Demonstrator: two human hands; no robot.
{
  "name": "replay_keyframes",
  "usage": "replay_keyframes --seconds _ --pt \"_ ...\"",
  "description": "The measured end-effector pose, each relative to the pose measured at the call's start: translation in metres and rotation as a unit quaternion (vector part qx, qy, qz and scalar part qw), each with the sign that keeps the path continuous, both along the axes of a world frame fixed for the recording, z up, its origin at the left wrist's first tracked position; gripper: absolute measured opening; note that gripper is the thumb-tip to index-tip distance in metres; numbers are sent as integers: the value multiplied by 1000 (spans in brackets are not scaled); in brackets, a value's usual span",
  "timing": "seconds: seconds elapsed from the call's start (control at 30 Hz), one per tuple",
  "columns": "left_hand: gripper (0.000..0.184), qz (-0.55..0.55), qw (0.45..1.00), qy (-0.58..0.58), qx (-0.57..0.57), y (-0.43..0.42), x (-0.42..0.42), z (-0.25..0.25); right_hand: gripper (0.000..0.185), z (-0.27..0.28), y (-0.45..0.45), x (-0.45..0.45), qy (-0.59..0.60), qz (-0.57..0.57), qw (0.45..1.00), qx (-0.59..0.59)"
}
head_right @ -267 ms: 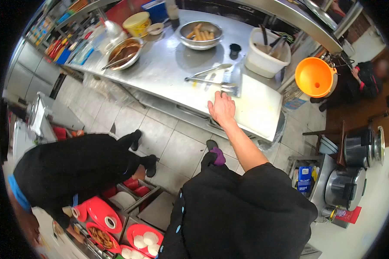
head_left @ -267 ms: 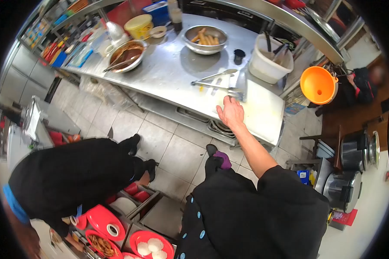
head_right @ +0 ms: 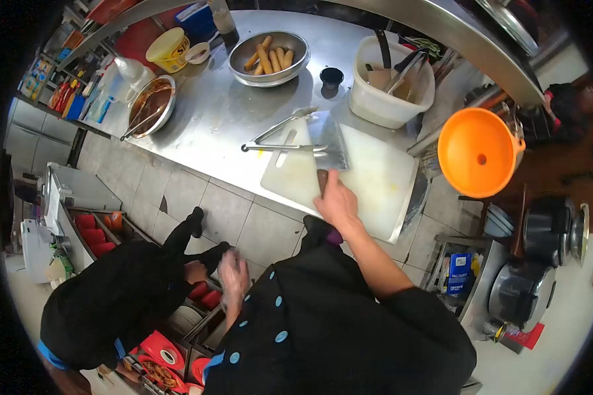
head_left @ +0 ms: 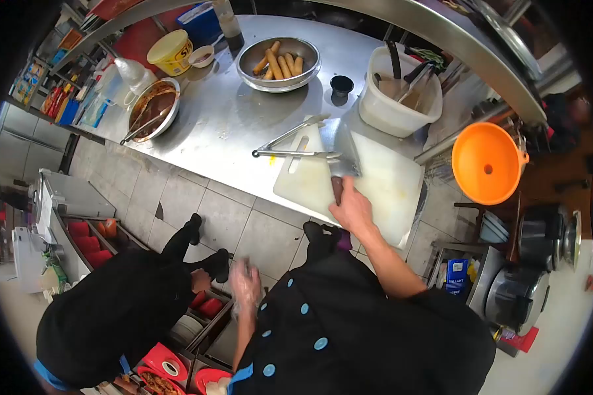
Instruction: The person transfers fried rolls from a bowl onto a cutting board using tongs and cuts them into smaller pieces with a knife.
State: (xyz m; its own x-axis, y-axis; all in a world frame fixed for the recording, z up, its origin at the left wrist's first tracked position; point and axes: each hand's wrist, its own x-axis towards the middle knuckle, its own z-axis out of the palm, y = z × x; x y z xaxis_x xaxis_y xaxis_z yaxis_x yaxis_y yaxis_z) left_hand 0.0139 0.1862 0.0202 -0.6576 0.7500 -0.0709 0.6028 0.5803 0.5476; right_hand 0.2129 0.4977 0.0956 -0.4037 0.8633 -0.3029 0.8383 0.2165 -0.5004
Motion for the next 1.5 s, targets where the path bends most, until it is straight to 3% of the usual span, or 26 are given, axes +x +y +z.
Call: replay_keyframes --seconds 0.17,0.23,0.3,0.37,0.4,0.47,0.53,0.63,0.7,0.77,0.83,0.97,1.03,1.07,1.13,1.2,1.37,1.5 --pt "48 -163 979 85 87 197 -44 67 41 -5 25 80 -33 -54 996 61" --pt "57 -216 965 133 72 255 -52 76 38 28 36 101 -8 -76 997 24" --pt "62 -236 961 129 61 295 -63 79 32 26 40 128 112 -86 988 -66" --pt "67 -263 956 120 56 316 -76 81 33 39 28 139 314 -164 892 -281" --pt "73 -286 949 124 41 325 -83 81 33 42 22 141 316 -165 892 -279" --pt "80 -313 941 127 27 339 -95 79 32 44 8 141 431 -302 739 -420" --pt "94 -400 903 150 -50 343 -101 72 33 24 -4 148 388 -341 760 -394" --pt "96 -415 901 117 -41 352 -106 50 35 14 -27 142 344 -402 773 -351" --pt "86 -437 894 94 -39 356 -107 46 36 13 -37 128 255 -384 854 -242" --pt "71 -470 880 52 34 359 -112 36 36 9 -34 114 259 -379 864 -209" --pt "60 -468 884 12 1 353 -121 43 35 10 -33 95 259 -439 838 -196" --pt "42 -406 906 -105 54 338 -162 40 35 16 -38 66 235 -471 836 -155" --pt "42 -133 947 -263 124 347 -187 42 33 13 -43 60 242 -482 830 -140" --pt "46 -64 942 -273 184 363 -203 28 33 10 -47 58 240 -488 828 -141" --pt "58 59 913 -339 218 408 -224 46 34 6 -49 51 253 -501 817 -136" --pt "73 121 890 -396 190 453 -239 52 34 6 -52 40 254 -513 811 -125" --pt "80 118 911 -341 199 507 -230 27 33 18 -53 21 239 -541 801 -96" --pt "61 55 924 -333 182 489 -241 23 34 10 -55 21 265 -539 795 -89"
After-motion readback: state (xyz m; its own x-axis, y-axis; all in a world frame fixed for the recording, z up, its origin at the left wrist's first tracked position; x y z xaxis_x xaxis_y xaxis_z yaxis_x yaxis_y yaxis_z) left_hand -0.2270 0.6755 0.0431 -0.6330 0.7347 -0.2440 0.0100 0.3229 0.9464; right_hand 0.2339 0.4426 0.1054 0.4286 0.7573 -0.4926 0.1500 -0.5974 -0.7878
